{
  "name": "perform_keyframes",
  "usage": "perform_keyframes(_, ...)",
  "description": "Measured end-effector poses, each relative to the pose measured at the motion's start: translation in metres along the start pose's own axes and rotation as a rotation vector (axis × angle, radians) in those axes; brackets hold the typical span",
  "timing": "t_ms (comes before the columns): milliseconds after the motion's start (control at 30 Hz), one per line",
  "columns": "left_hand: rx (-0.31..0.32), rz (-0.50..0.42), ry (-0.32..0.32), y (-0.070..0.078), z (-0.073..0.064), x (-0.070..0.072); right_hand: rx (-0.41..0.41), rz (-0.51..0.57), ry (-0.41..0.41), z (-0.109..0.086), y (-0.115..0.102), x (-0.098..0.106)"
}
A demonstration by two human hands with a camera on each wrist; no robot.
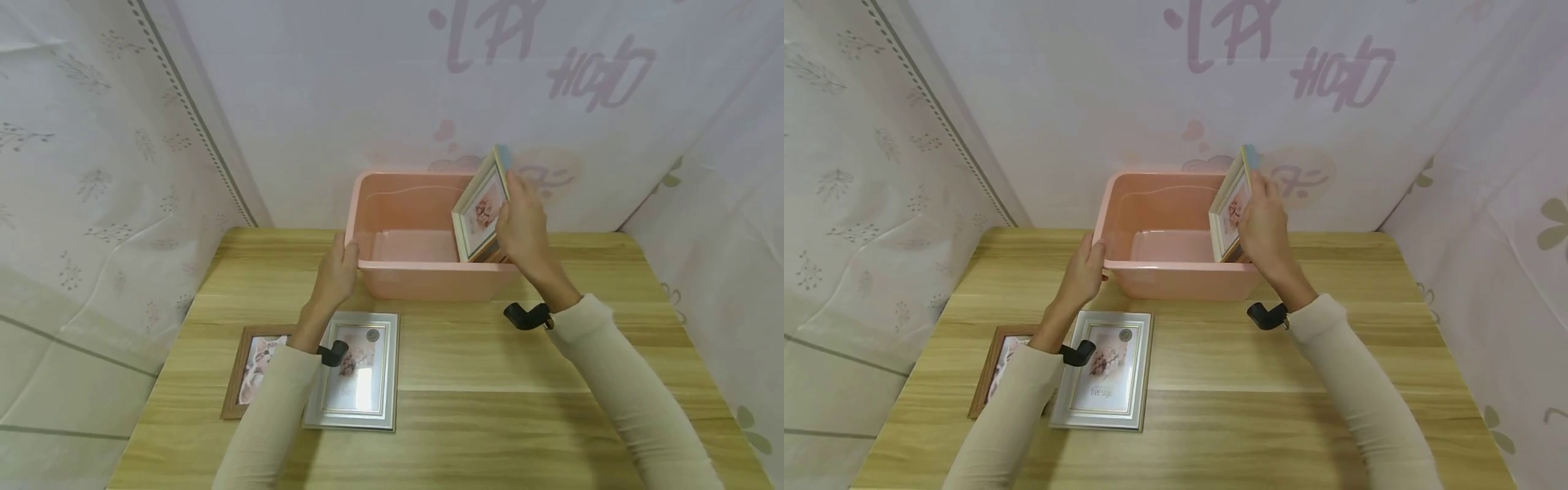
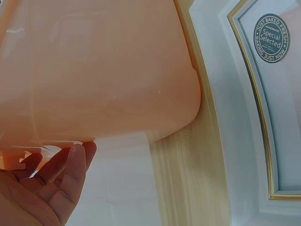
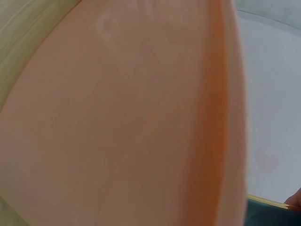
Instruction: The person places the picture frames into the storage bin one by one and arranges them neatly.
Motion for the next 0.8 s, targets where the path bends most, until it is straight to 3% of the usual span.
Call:
perform_keyframes(233,0.017,0.003,0.003,-0.002,0.001,0.0,-0.012,-0.107,0.004,-0.001,0.0,-0.012)
perform_keyframes(400,0.028,-0.003,0.0,-0.004,0.0,0.001,0.038,-0.166,0.01,-0.003,-0.006,-0.021)
perform_keyframes(567,0.028,-0.015,-0.01,-0.005,0.001,0.001,0.025,-0.23,-0.037,-0.002,-0.007,-0.031)
perform_keyframes(800,0.019,-0.009,-0.009,-0.004,0.0,0.002,0.038,-0.586,-0.117,-0.002,-0.004,-0.054)
Point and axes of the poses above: each hand's wrist, its own z-axis towards the middle knuckle, its own x-axis out of the back of the hand, y = z × x, the point moved 9 cm from there along z, towards the middle knuckle, and after that the axes turned 9 degrees about -x, right-handed, at the moved point
